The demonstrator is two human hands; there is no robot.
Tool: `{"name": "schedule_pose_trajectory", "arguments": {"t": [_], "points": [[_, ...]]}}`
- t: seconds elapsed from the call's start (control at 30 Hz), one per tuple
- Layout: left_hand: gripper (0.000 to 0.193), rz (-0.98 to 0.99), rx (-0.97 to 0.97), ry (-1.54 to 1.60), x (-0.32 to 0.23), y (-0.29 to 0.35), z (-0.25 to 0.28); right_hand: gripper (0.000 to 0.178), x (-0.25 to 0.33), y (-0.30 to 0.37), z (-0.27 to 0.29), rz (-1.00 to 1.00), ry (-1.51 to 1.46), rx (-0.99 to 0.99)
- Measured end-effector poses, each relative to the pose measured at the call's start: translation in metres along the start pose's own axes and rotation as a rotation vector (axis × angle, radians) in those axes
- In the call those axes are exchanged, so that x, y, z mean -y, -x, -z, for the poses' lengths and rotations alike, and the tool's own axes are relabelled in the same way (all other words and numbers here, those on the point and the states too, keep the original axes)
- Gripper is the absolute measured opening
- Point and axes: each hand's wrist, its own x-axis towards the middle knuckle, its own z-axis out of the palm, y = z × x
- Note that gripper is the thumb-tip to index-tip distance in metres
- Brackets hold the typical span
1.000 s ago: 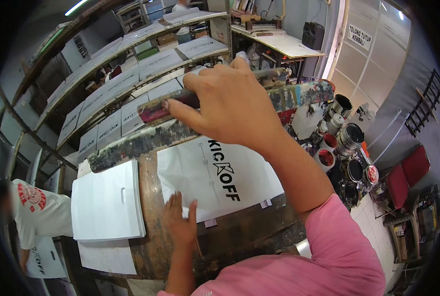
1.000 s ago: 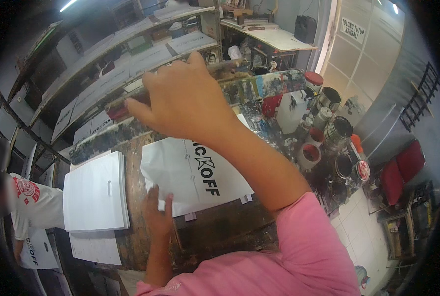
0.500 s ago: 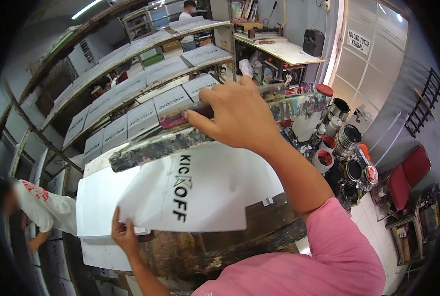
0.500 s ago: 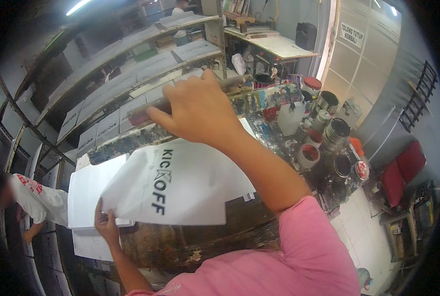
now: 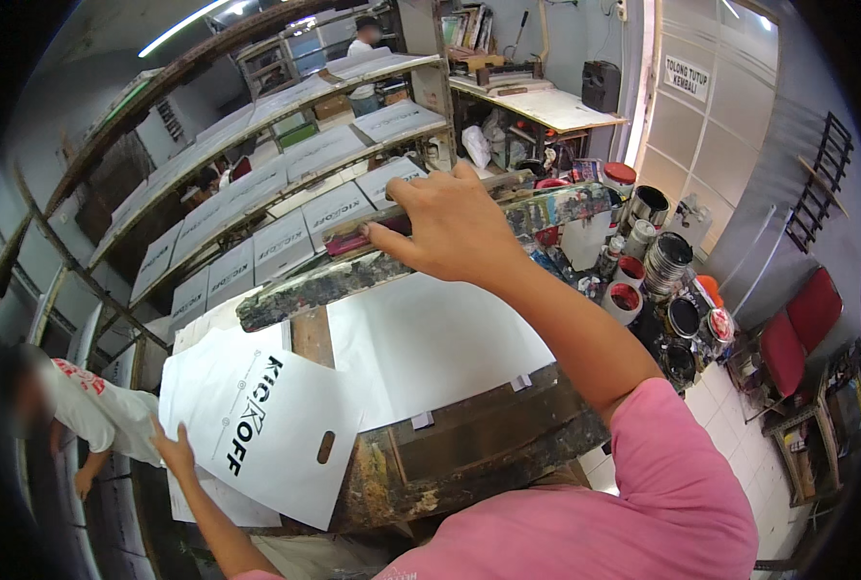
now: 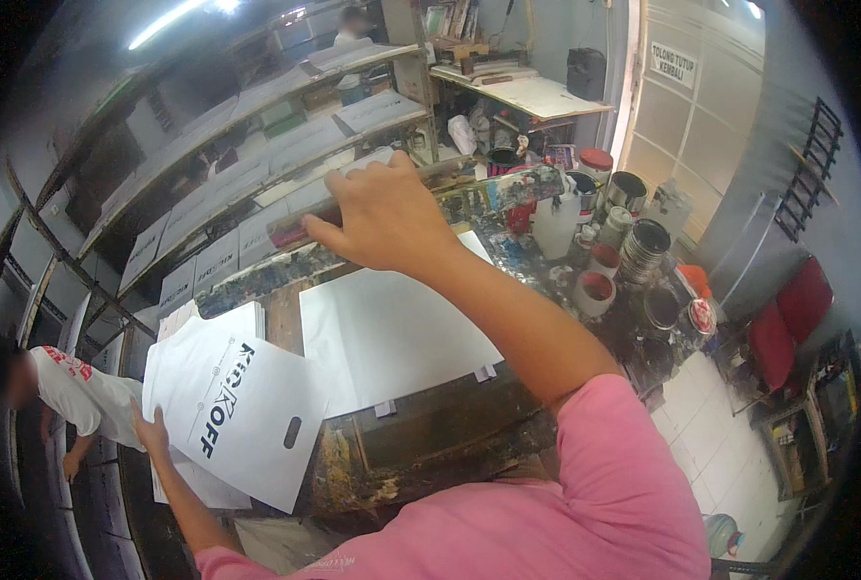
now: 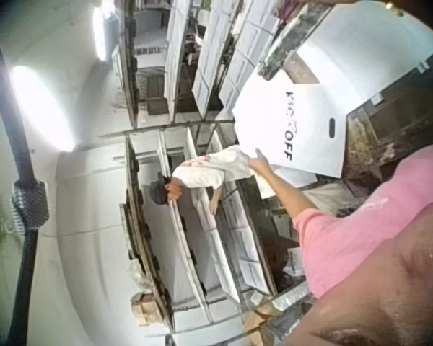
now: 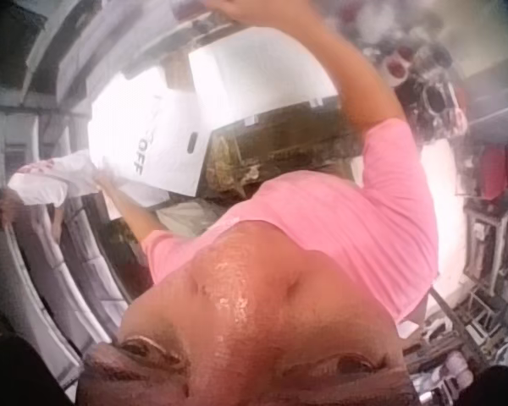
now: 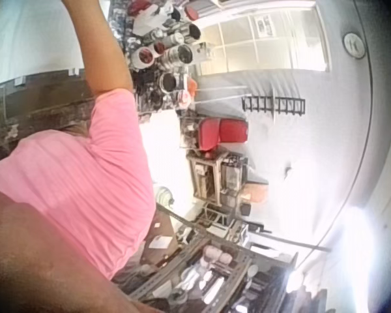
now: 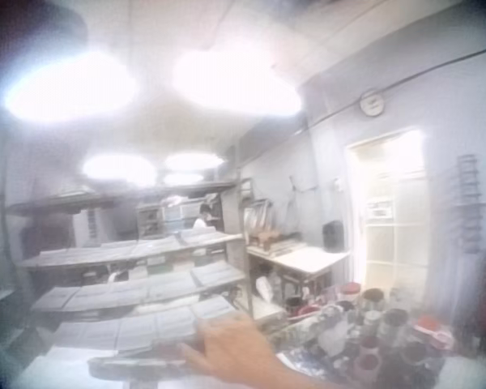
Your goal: The person performs screen printing on white plastic bags by placing each bag under a screen, applying black ink using a squeegee, and then setting the printed bag aside on a stack.
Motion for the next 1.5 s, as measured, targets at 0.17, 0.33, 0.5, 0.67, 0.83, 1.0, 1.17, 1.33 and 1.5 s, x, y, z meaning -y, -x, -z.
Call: {"name": "schedule_pose_trajectory", "arguments": {"t": [0.17, 0.33, 0.5, 0.67, 0.83, 1.0, 1.17, 1.33, 1.5], "points": [[0.056, -0.148, 0.759, 1.084, -0.308, 0.153, 0.025, 0.062, -0.001, 0.034, -0.017, 0.016, 0.066, -0.070], [0.086, 0.649, 0.921, 2.033, -0.386, 0.247, 0.047, 0.058, 0.010, 0.122, -0.037, 0.142, 0.057, 0.289], [0.104, 0.948, 0.964, 1.714, -0.344, 0.326, -0.003, 0.038, -0.027, 0.193, -0.096, 0.078, -0.196, 0.702], [0.100, 1.167, 0.895, 1.643, -0.316, 0.367, -0.038, 0.036, -0.070, 0.168, -0.188, 0.171, -0.210, 0.451], [0.093, 1.159, 0.909, 1.499, -0.324, 0.361, -0.037, 0.039, -0.147, 0.068, -0.293, 0.219, -0.076, 0.301], [0.089, 1.203, 0.915, 1.509, -0.323, 0.357, -0.038, 0.035, -0.187, 0.019, -0.358, 0.149, 0.007, 0.339], [0.090, 1.248, 0.863, 1.493, -0.325, 0.361, -0.036, 0.040, -0.157, 0.039, -0.366, 0.094, 0.027, 0.321], [0.086, 1.240, 0.861, 1.476, -0.324, 0.361, -0.037, 0.037, -0.119, 0.104, -0.319, 0.118, -0.027, 0.309], [0.092, 1.143, 0.910, 1.519, -0.321, 0.363, -0.040, 0.041, -0.064, 0.190, -0.239, 0.093, -0.092, 0.343]]}}
